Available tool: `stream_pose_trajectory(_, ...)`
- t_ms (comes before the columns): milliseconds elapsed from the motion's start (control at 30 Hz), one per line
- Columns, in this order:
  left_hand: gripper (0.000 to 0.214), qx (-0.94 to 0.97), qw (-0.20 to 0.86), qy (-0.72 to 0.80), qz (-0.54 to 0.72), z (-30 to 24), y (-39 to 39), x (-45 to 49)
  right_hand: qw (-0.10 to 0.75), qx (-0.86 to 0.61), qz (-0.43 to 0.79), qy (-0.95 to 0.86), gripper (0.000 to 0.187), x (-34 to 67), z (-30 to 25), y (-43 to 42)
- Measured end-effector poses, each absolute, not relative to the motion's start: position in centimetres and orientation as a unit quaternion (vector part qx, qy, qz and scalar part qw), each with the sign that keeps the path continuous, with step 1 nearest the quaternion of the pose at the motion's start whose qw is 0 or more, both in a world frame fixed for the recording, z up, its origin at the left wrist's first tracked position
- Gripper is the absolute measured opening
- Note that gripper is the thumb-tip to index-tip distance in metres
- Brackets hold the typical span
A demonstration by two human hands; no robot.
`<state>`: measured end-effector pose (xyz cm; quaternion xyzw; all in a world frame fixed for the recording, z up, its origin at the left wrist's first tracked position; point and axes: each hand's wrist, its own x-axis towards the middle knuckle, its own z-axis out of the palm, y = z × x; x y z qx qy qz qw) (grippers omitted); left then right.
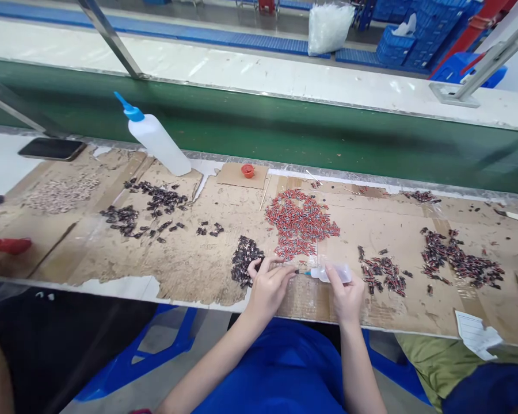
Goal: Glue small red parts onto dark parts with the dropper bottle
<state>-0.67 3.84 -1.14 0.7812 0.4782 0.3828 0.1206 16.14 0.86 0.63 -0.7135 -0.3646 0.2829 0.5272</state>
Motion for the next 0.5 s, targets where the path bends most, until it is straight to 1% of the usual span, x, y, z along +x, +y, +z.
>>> stream_pose_trajectory(67, 0.008, 0.782, 0.129, 0.486, 0.368, -1.1, 3.9, -0.7, 0.524, -0.722, 0.275, -0.358, 0.036, 16.8, 0.9, 0.6)
stream_pose_trajectory(100, 0.01, 0.783, 0.133, 0.491, 0.358, -1.1, 3.9, -0.7, 0.514, -0.733, 0.268, -0.356, 0.039, 17.2, 1.1, 0.4)
stream_pose_trajectory(133, 0.012, 0.785, 0.137, 0.496, 0.345, -1.1, 3.9, -0.6, 0.491, -0.753, 0.256, -0.355, 0.045, 17.6, 1.4, 0.2)
stream_pose_trajectory(200, 0.015, 0.789, 0.142, 0.504, 0.32, -1.1, 3.9, -0.5, 0.413, -0.812, 0.21, -0.356, 0.065, 18.5, 2.0, -0.2)
stream_pose_trajectory(233, 0.016, 0.791, 0.143, 0.508, 0.31, -1.2, 3.8, -0.4, 0.367, -0.84, 0.175, -0.359, 0.071, 18.8, 2.3, -0.4)
stream_pose_trajectory(267, 0.016, 0.791, 0.145, 0.512, 0.302, -1.2, 3.8, -0.3, 0.328, -0.86, 0.133, -0.367, 0.071, 19.0, 2.7, -0.7)
stream_pose_trajectory(300, 0.017, 0.791, 0.148, 0.514, 0.296, -1.3, 3.8, -0.3, 0.302, -0.871, 0.087, -0.379, 0.068, 19.2, 3.0, -0.8)
stream_pose_trajectory(333, 0.017, 0.791, 0.151, 0.514, 0.296, -1.4, 3.8, -0.3, 0.293, -0.869, 0.043, -0.396, 0.063, 19.1, 3.2, -0.9)
stream_pose_trajectory(400, 0.016, 0.79, 0.163, 0.504, 0.309, -1.5, 3.8, -0.5, 0.309, -0.834, -0.015, -0.457, 0.051, 18.7, 3.4, -0.8)
stream_pose_trajectory(433, 0.016, 0.789, 0.173, 0.494, 0.32, -1.5, 3.9, -0.7, 0.32, -0.808, -0.025, -0.495, 0.045, 18.2, 3.4, -0.6)
stream_pose_trajectory(500, 0.016, 0.786, 0.2, 0.47, 0.348, -1.4, 4.1, -1.3, 0.329, -0.752, -0.006, -0.571, 0.034, 17.2, 3.1, 0.2)
